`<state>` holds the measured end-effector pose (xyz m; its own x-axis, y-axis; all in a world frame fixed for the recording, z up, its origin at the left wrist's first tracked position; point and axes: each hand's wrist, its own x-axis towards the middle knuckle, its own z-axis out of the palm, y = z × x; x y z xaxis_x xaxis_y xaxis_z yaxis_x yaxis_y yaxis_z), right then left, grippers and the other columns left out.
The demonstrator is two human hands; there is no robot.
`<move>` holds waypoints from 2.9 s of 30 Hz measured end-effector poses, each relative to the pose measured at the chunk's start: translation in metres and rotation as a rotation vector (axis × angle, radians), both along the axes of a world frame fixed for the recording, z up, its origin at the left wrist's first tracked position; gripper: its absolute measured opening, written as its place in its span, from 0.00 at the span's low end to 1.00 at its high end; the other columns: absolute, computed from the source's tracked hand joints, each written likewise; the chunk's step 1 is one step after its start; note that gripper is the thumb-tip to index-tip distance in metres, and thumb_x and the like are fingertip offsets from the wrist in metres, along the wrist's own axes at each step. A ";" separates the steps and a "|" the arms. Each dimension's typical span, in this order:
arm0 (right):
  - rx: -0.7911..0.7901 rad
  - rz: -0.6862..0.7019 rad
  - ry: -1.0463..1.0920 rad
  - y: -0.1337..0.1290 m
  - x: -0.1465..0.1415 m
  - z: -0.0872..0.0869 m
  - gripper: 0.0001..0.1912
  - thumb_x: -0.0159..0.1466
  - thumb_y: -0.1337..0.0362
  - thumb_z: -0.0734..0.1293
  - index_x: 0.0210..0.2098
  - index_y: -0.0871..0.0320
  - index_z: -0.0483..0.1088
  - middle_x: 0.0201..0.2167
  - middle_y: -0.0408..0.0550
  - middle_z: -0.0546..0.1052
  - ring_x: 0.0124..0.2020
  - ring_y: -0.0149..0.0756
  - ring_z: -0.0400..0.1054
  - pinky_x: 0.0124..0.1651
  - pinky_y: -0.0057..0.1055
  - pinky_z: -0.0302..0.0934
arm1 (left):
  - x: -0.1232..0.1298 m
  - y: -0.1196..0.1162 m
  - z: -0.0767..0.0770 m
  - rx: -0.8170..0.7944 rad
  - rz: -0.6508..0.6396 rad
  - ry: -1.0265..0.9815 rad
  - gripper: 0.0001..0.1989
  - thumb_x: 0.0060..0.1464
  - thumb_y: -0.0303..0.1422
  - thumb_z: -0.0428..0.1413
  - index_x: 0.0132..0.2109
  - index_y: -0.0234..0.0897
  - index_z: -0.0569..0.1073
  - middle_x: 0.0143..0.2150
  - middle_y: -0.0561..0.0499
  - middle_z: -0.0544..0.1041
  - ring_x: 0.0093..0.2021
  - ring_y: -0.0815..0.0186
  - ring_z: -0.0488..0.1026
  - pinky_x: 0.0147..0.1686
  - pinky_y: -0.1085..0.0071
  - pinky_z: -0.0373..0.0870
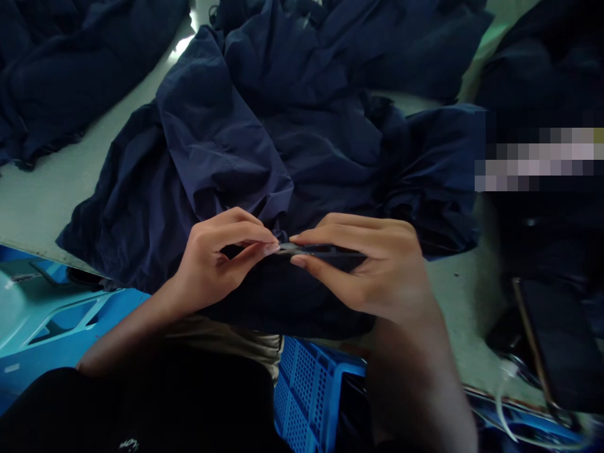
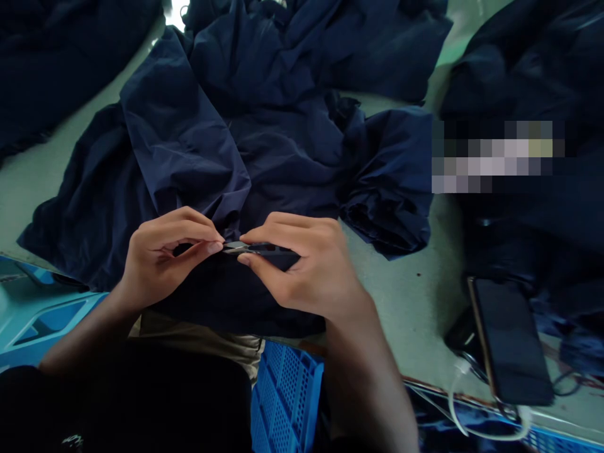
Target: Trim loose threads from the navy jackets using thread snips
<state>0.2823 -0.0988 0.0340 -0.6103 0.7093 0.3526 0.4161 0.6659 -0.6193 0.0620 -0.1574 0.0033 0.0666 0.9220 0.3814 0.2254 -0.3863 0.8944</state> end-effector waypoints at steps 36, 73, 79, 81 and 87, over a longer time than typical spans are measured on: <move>0.004 -0.018 -0.030 -0.001 -0.001 0.001 0.02 0.63 0.65 0.75 0.35 0.52 0.81 0.30 0.42 0.83 0.27 0.34 0.77 0.28 0.32 0.68 | -0.001 -0.003 -0.001 -0.080 -0.012 -0.070 0.03 0.63 0.26 0.63 0.42 0.36 0.83 0.41 0.48 0.80 0.39 0.68 0.79 0.37 0.71 0.79; -0.079 -0.035 0.008 0.000 -0.003 -0.001 0.03 0.62 0.66 0.76 0.34 0.51 0.80 0.29 0.40 0.82 0.27 0.34 0.76 0.30 0.32 0.66 | -0.002 -0.003 0.000 -0.086 -0.016 -0.069 0.04 0.63 0.25 0.62 0.41 0.36 0.82 0.40 0.48 0.80 0.38 0.69 0.79 0.37 0.72 0.79; -0.112 -0.061 0.060 0.000 -0.002 0.001 0.04 0.63 0.65 0.76 0.33 0.48 0.80 0.29 0.40 0.82 0.28 0.37 0.76 0.30 0.35 0.67 | -0.001 -0.003 -0.001 -0.124 0.009 -0.098 0.02 0.63 0.26 0.62 0.41 0.36 0.81 0.40 0.49 0.80 0.39 0.68 0.80 0.38 0.70 0.81; -0.139 -0.112 0.076 0.000 0.000 0.002 0.04 0.65 0.64 0.75 0.34 0.47 0.80 0.30 0.40 0.82 0.28 0.37 0.76 0.30 0.37 0.65 | 0.000 -0.004 -0.001 -0.150 0.016 -0.128 0.02 0.64 0.27 0.62 0.42 0.35 0.80 0.39 0.49 0.80 0.38 0.68 0.80 0.39 0.69 0.81; -0.212 -0.262 0.113 0.003 0.003 -0.004 0.04 0.65 0.56 0.76 0.38 0.47 0.81 0.26 0.42 0.78 0.24 0.37 0.68 0.25 0.37 0.56 | 0.001 -0.005 -0.002 -0.188 -0.004 -0.233 0.06 0.70 0.33 0.56 0.43 0.35 0.74 0.39 0.49 0.81 0.39 0.67 0.80 0.41 0.68 0.79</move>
<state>0.2853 -0.0953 0.0300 -0.3633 0.9014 0.2355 0.4764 0.3969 -0.7845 0.0633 -0.1627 0.0017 0.0008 0.9779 0.2090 0.0047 -0.2090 0.9779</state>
